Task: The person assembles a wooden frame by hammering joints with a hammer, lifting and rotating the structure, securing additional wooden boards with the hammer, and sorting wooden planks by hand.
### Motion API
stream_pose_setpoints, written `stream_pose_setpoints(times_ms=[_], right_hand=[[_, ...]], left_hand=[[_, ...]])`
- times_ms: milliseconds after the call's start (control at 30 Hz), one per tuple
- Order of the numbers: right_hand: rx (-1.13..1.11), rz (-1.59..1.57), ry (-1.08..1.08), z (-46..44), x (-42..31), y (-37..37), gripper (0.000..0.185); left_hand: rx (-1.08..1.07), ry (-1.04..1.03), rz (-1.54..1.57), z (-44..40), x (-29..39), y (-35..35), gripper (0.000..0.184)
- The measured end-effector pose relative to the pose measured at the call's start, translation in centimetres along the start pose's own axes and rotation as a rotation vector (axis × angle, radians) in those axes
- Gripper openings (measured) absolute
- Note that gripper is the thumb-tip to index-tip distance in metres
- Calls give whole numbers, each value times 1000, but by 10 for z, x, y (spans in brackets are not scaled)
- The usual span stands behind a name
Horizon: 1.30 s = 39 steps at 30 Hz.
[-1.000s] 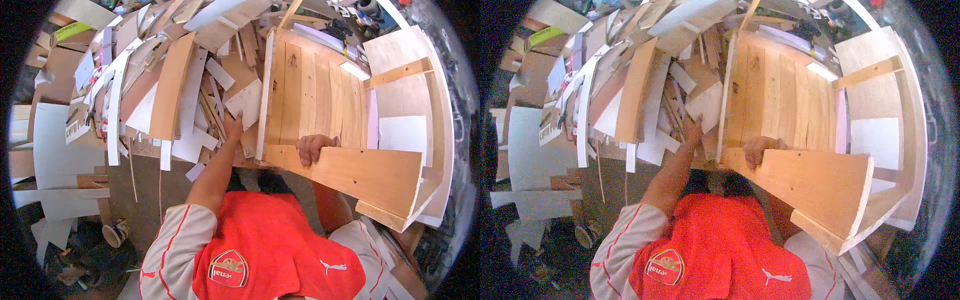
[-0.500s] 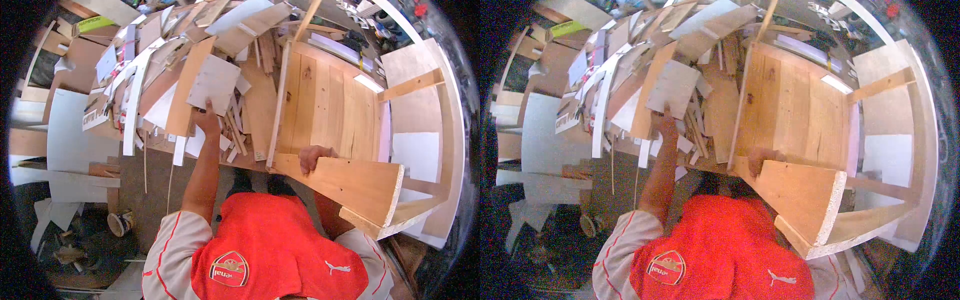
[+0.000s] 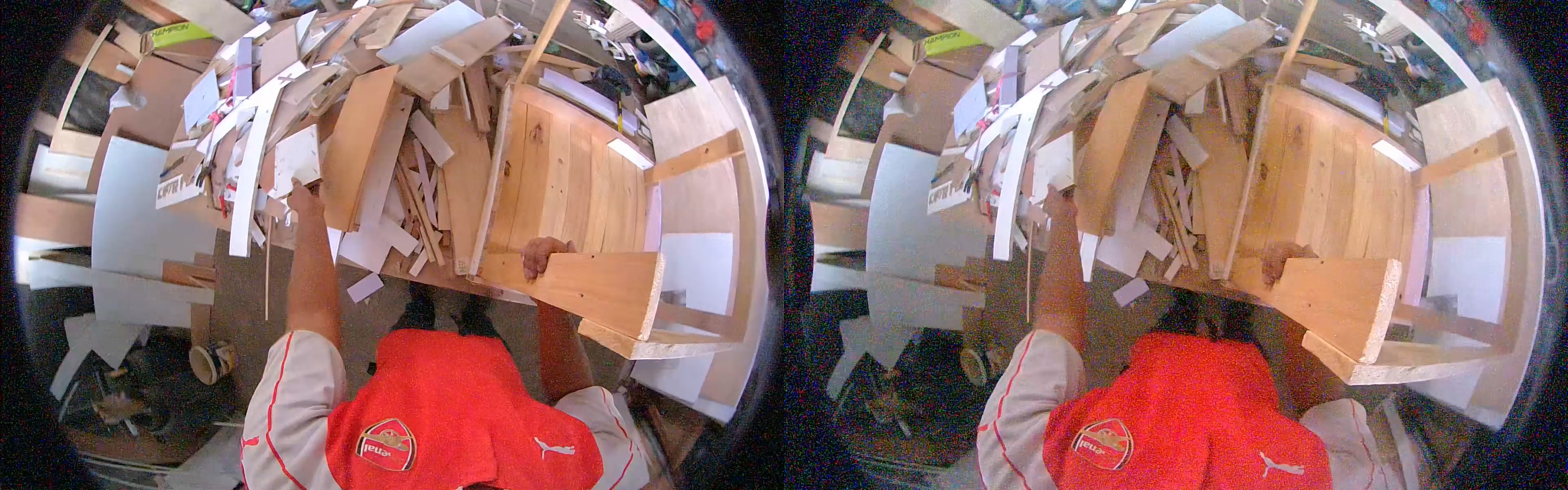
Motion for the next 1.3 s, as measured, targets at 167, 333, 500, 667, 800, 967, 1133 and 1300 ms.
stream_pose_setpoints(times_ms=[167,333,500,667,800,967,1133,1300], right_hand=[[172,-30,-27,17,12,17,67],[353,-74,52,26,19,22,59],[360,525,-168,53,14,49,31],[320,802,119,73,-104,32,37],[428,915,34,165,-202,80,30],[544,1096,213,274,-335,152,37],[749,1253,347,342,-473,213,51],[933,1504,620,382,-583,265,54]], left_hand=[[-309,164,166,19,12,-43,58],[-228,-631,-469,140,14,-99,50],[-578,-454,-794,336,-136,-96,23],[-1242,-341,-1192,513,-270,-56,29],[-1321,-209,-1178,611,-356,-73,27],[-1394,-305,-1104,755,-454,-147,32],[-1548,-418,-995,894,-525,-224,45],[-1600,-481,-687,994,-569,-296,60]])
Point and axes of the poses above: each hand's wrist, its own z-axis away from the middle knuckle, its own y-axis out of the back of the hand, x = y × z, the point moved 8 cm from there along -z, towards the middle knuckle, and after that the axes turned 9 degrees about y, right-handed, at the moved point
